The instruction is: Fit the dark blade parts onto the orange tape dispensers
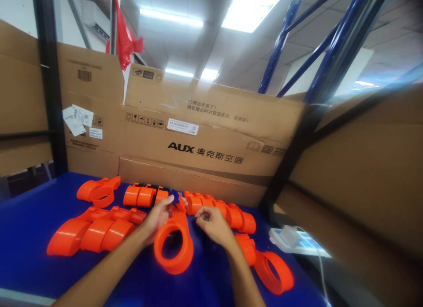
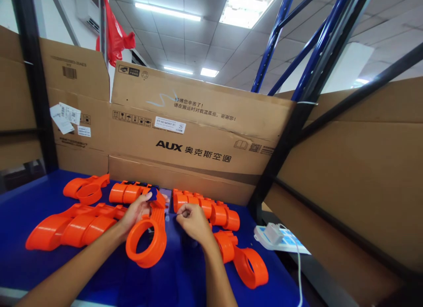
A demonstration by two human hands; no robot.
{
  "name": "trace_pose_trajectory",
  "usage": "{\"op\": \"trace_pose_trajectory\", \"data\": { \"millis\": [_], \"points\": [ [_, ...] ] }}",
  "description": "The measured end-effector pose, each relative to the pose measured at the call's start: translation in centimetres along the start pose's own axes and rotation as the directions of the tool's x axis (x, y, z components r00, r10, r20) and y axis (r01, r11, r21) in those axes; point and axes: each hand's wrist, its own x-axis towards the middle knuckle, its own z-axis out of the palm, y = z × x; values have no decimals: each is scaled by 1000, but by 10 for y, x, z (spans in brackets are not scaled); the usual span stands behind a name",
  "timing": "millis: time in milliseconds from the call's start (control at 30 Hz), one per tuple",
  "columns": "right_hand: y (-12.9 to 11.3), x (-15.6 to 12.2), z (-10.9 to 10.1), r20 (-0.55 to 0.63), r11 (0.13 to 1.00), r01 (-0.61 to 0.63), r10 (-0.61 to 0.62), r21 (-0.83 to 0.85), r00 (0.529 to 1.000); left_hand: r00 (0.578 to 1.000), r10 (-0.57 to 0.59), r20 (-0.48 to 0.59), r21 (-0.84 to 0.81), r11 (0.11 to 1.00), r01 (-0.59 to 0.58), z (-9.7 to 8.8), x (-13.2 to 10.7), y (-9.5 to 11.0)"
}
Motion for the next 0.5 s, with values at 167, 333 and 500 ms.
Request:
{"op": "trace_pose_trajectory", "data": {
  "millis": [167, 333, 500],
  "points": [
    [8, 7, -3, -369, 995, -38, 1, -93, 929, 972, -185, 145, 34, 983, 182, 12, -10, -6],
    [1, 7, 7, -430, 995, 27, 18, 97, 903, 982, -159, 102, 39, 987, 156, 12, -10, -12],
    [-20, 1, 20, -203, 892, 29, 72, 452, 977, 999, 0, 46, -77, 997, 4, 9, -3, -8]
  ]
}}
